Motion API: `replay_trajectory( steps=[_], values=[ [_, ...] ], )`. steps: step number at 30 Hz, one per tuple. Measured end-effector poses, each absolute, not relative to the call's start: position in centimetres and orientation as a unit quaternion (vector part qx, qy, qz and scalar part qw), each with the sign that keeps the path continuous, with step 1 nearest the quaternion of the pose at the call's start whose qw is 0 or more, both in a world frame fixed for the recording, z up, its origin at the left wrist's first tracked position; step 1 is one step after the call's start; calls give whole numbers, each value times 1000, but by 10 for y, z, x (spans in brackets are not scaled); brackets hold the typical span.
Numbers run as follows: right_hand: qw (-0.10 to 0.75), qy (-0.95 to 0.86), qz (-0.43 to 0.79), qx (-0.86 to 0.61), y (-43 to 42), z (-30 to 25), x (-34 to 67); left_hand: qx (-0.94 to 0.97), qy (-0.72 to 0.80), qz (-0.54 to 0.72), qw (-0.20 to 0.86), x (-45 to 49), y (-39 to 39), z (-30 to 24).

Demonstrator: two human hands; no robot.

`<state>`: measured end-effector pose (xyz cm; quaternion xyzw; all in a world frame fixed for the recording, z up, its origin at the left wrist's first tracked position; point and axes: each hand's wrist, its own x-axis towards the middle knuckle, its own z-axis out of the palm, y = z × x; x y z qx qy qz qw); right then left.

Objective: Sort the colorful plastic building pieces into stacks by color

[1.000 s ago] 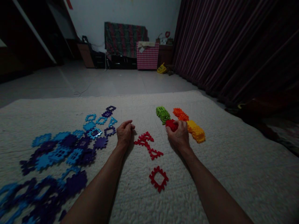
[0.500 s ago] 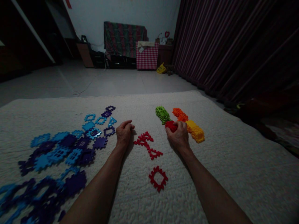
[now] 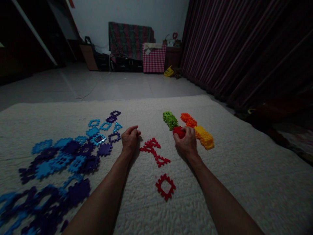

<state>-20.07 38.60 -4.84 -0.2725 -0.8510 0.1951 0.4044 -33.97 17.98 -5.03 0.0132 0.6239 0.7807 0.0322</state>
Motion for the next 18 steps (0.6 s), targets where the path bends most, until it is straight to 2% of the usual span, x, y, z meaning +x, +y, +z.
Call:
replay_trajectory(
  steps=[18],
  values=[
    [419, -852, 189, -252, 390, -50, -200, 12, 625, 780, 35, -341, 180, -54]
  ],
)
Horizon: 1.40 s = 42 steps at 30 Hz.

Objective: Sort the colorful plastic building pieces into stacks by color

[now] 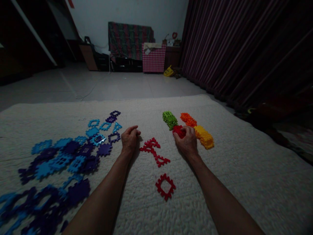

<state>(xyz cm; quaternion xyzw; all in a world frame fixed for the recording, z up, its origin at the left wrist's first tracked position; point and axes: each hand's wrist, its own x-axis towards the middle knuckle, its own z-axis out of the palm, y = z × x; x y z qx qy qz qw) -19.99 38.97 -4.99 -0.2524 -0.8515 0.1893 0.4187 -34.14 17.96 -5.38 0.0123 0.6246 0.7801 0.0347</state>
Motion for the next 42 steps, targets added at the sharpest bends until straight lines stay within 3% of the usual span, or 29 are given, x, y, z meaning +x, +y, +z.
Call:
replay_trajectory(
  steps=[23, 32, 37, 42],
  values=[
    [425, -849, 202, -241, 390, -53, -202, 13, 628, 778, 31, -340, 180, -51],
    [495, -824, 201, -188, 389, -22, -196, 16, 620, 784, 32, -339, 180, -49],
    [392, -881, 258, -55, 337, -26, -178, 15, 614, 788, 36, -339, 181, -49],
    [309, -914, 261, -36, 313, -42, -164, 21, 617, 786, 30, -340, 180, -51]
  ],
)
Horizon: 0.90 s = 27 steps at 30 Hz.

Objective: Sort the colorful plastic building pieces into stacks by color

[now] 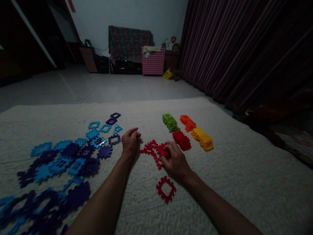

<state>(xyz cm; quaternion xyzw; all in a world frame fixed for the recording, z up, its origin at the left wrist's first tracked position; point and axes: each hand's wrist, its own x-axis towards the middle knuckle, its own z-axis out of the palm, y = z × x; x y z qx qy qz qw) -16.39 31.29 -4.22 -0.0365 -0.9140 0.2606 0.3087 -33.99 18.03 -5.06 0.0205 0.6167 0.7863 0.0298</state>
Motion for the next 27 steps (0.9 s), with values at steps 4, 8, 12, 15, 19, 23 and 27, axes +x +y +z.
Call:
replay_trajectory(
  steps=[4, 8, 12, 15, 19, 23, 27],
  values=[
    [309, -917, 249, -38, 318, -39, -161, 27, 619, 785, 30, -341, 180, -53],
    [325, -906, 262, -63, 323, -34, -159, 21, 617, 786, 32, -339, 180, -52],
    [308, -917, 242, -77, 322, -35, -161, 19, 620, 784, 37, -338, 179, -51],
    [280, -933, 215, -70, 318, -37, -166, 21, 622, 782, 35, -339, 180, -51],
    [266, -940, 200, -74, 314, -37, -169, 21, 623, 781, 30, -339, 180, -51],
    [255, -941, 214, -63, 316, -37, -167, 24, 625, 779, 31, -339, 180, -51],
    [230, -947, 222, -38, 320, -36, -167, 17, 626, 779, 31, -339, 180, -50]
  ],
)
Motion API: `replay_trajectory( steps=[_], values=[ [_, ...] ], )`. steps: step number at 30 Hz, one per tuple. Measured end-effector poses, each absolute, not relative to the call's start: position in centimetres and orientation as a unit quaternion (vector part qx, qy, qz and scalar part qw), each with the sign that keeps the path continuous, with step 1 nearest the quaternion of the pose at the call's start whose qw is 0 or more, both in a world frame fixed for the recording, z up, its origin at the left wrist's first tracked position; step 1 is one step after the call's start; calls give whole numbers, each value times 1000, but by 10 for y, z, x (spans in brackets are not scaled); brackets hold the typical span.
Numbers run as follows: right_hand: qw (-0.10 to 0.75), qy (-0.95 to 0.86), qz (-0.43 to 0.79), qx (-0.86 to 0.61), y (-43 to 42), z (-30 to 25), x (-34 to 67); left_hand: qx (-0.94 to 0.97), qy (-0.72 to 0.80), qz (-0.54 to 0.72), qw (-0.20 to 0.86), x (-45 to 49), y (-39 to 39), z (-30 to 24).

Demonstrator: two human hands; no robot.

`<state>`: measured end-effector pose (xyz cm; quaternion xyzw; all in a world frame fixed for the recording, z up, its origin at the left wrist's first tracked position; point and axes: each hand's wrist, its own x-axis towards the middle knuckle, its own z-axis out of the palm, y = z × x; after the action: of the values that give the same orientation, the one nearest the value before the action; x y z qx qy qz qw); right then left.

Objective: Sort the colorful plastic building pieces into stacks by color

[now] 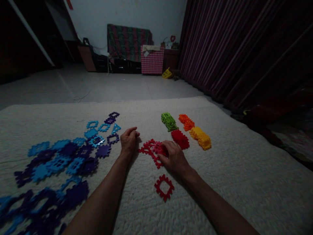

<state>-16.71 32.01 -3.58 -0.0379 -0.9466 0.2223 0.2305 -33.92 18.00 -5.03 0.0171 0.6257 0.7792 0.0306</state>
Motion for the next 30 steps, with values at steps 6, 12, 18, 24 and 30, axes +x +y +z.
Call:
replay_trajectory(
  steps=[6, 12, 18, 24, 30],
  values=[
    [245, -930, 271, -31, 320, -33, -169, 20, 630, 776, 25, -341, 180, -53],
    [357, -867, 316, -142, 341, -29, -154, 22, 627, 778, 33, -342, 180, -54],
    [412, -825, 274, -274, 375, -48, -128, 18, 629, 777, 35, -342, 181, -54],
    [379, -845, 246, -286, 385, -64, -128, 16, 634, 772, 31, -339, 180, -51],
    [369, -863, 198, -284, 387, -66, -131, 16, 638, 769, 30, -340, 180, -50]
  ],
)
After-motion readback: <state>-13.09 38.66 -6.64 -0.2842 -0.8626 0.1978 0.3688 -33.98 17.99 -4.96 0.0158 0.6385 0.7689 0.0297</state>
